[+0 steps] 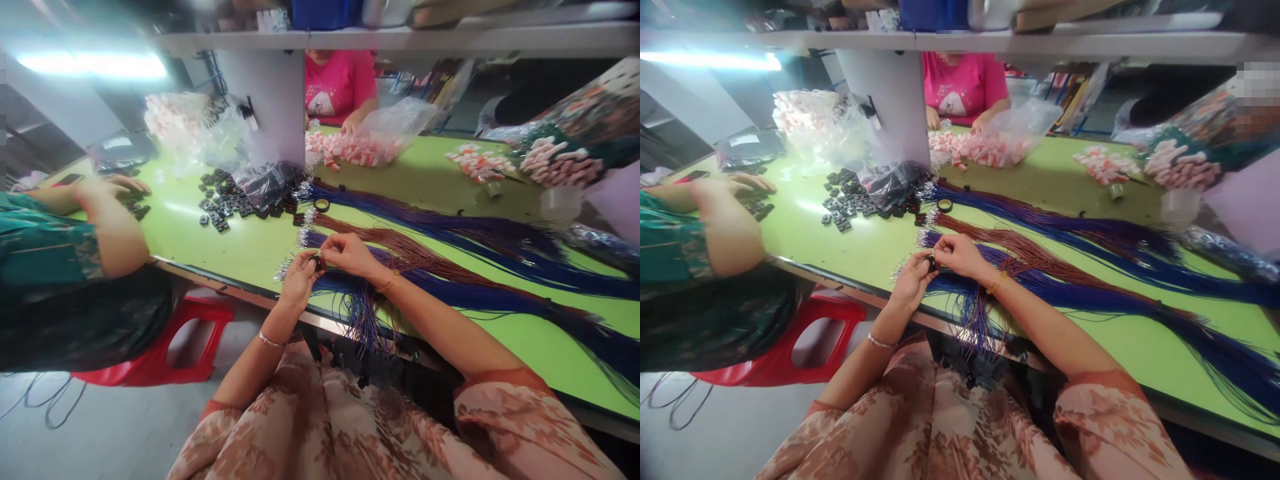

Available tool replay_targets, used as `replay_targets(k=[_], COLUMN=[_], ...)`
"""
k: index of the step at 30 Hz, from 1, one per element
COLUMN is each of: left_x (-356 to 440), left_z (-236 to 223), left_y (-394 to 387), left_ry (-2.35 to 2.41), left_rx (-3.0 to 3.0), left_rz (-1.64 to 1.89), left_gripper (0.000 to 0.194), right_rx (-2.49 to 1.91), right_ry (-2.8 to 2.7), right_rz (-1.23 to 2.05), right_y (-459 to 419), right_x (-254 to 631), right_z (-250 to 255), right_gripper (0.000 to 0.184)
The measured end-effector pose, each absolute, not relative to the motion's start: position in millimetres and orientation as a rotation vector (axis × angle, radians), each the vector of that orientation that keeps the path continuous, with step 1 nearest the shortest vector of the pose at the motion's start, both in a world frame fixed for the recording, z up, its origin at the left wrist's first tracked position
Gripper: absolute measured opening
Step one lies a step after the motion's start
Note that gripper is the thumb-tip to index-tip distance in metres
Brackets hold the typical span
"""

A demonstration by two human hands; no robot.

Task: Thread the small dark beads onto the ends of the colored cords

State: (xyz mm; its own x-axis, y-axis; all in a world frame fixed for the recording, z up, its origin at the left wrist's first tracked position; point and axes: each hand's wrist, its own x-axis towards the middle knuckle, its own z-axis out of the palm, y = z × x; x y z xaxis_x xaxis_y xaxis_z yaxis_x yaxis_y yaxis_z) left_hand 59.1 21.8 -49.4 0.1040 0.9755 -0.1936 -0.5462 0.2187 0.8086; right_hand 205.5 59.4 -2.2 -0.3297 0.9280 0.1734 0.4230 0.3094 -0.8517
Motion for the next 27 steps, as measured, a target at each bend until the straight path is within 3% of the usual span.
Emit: replay_targets(k=[11,27], left_x=[56,57], left_z=[-51,-49], left_y=[25,23], left_ry=[0.817,0.86], left_rx=[0.649,0.686], left_rz=[1.187,1.21], left_gripper=[0.026,0.026], right_rx=[-1.34,-1.33], right_ry=[-2.02,-2.049], right_rz=[0.654,0.671], right_y=[40,40], right_x=[210,206], right_z=[-25,-25], right_gripper=[0.02,0.021])
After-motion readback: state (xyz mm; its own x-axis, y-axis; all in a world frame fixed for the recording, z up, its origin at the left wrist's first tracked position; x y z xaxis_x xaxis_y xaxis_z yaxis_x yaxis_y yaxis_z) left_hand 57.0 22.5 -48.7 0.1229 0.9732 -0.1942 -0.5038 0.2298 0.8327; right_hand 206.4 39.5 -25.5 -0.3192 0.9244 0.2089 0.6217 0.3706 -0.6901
